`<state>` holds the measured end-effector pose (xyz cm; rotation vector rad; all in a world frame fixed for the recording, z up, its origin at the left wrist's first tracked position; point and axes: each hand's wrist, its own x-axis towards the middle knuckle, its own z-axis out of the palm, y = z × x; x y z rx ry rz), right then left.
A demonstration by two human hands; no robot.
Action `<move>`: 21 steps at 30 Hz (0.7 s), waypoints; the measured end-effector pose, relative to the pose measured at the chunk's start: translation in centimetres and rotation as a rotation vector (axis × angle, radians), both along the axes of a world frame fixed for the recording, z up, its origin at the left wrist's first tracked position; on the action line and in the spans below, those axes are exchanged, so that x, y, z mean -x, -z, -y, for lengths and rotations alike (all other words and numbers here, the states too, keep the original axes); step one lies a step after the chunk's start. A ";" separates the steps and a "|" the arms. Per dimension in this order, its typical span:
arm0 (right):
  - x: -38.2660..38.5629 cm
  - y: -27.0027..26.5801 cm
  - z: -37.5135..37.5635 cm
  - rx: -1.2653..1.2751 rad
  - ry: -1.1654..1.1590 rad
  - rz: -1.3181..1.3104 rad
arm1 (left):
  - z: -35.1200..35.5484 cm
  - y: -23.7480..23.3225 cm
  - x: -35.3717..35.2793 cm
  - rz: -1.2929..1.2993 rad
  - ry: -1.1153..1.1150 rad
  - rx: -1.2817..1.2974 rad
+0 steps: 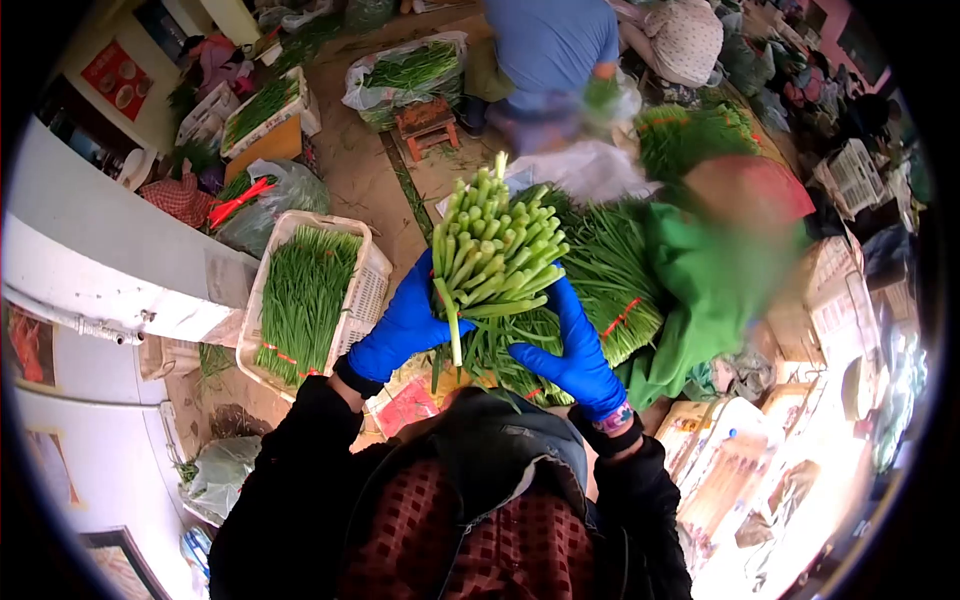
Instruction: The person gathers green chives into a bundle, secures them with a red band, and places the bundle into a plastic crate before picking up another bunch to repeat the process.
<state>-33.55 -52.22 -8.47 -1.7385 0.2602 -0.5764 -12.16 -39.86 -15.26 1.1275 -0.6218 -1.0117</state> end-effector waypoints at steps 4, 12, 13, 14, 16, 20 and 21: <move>-1.4 -1.1 -3.9 -0.042 0.011 0.004 | -2.2 -4.9 1.6 0.639 0.081 0.014; -0.4 -0.1 -7.8 -0.626 0.190 0.165 | -4.5 -6.5 6.5 0.796 0.067 0.011; 0.0 0.0 -8.0 -0.621 0.187 0.166 | -4.8 -6.9 6.9 0.937 0.085 0.027; 0.6 0.3 -8.0 -0.624 0.211 0.189 | -5.2 -7.1 7.5 1.078 0.102 0.039; 1.9 1.0 -8.9 -0.671 0.240 0.232 | -6.4 -7.4 9.0 1.110 0.102 -0.019; 5.3 0.1 -11.2 -0.718 0.233 0.300 | -8.1 -7.3 11.5 1.109 0.103 -0.067; 6.1 0.4 -11.8 -0.705 0.233 0.287 | -8.7 -7.7 12.2 1.106 0.039 -0.095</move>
